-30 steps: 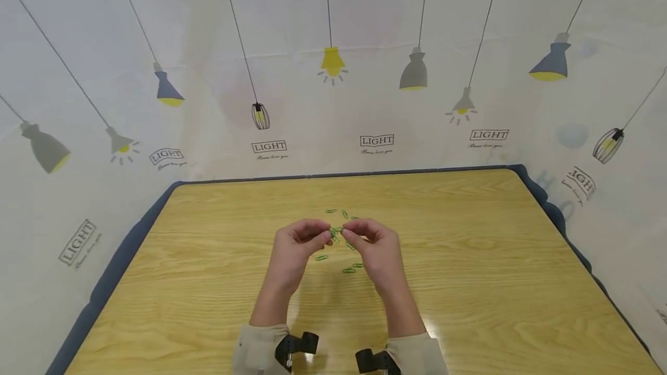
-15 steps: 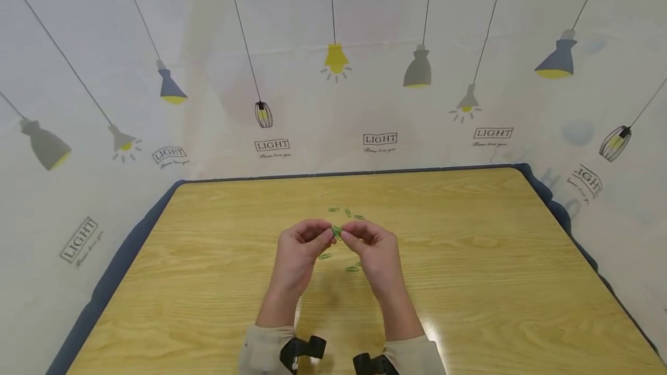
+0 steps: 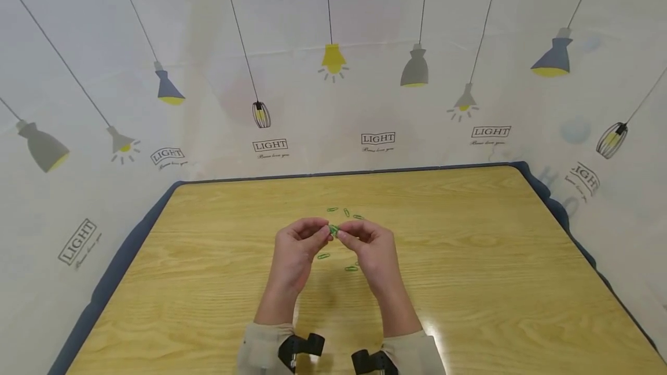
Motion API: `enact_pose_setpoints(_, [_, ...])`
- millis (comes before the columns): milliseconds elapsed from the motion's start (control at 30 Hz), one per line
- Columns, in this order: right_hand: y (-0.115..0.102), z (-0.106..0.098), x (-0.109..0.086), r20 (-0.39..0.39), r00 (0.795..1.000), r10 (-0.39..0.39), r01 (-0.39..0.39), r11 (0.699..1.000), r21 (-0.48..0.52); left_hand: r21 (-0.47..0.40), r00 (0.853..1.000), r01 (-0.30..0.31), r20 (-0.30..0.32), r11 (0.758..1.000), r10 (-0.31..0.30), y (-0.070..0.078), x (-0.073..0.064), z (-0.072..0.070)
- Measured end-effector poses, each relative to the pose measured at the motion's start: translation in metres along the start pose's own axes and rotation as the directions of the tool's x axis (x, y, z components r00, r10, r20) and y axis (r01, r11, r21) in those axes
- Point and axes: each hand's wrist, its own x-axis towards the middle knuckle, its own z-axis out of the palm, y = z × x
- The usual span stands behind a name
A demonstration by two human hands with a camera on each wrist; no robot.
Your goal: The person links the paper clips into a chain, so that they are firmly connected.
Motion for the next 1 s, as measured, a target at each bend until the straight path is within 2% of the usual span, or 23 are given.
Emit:
enact_pose_setpoints(267, [0.002, -0.003, 0.001, 0.015, 1.000, -0.009, 0.010, 1.000, -0.011, 0.024, 0.999, 0.033, -0.006, 0.999, -0.033, 0.002, 0.002, 0.001])
enact_pose_setpoints(467, [0.002, -0.003, 0.002, 0.019, 1.000, -0.014, 0.014, 1.000, -0.025, 0.001, 0.998, 0.059, -0.012, 0.998, -0.059, 0.005, 0.002, 0.002])
enact_pose_setpoints(633, [-0.002, -0.002, 0.001, -0.018, 0.999, -0.030, 0.029, 0.998, -0.051, -0.017, 0.998, 0.051, -0.023, 0.999, -0.052, 0.007, 0.002, 0.004])
enact_pose_setpoints(767, [-0.005, -0.003, -0.001, -0.068, 0.995, -0.078, 0.073, 0.995, -0.073, -0.008, 0.999, 0.017, -0.038, 1.000, -0.017, 0.008, 0.002, 0.003])
enact_pose_setpoints(867, [-0.007, -0.004, -0.003, -0.097, 0.987, -0.124, 0.116, 0.990, -0.082, 0.016, 1.000, -0.006, -0.015, 1.000, 0.006, 0.010, 0.001, 0.002])
enact_pose_setpoints(1000, [-0.010, -0.006, -0.007, -0.108, 0.983, -0.149, 0.139, 0.986, -0.097, 0.039, 0.998, -0.003, 0.070, 0.999, 0.000, 0.011, -0.001, 0.002])
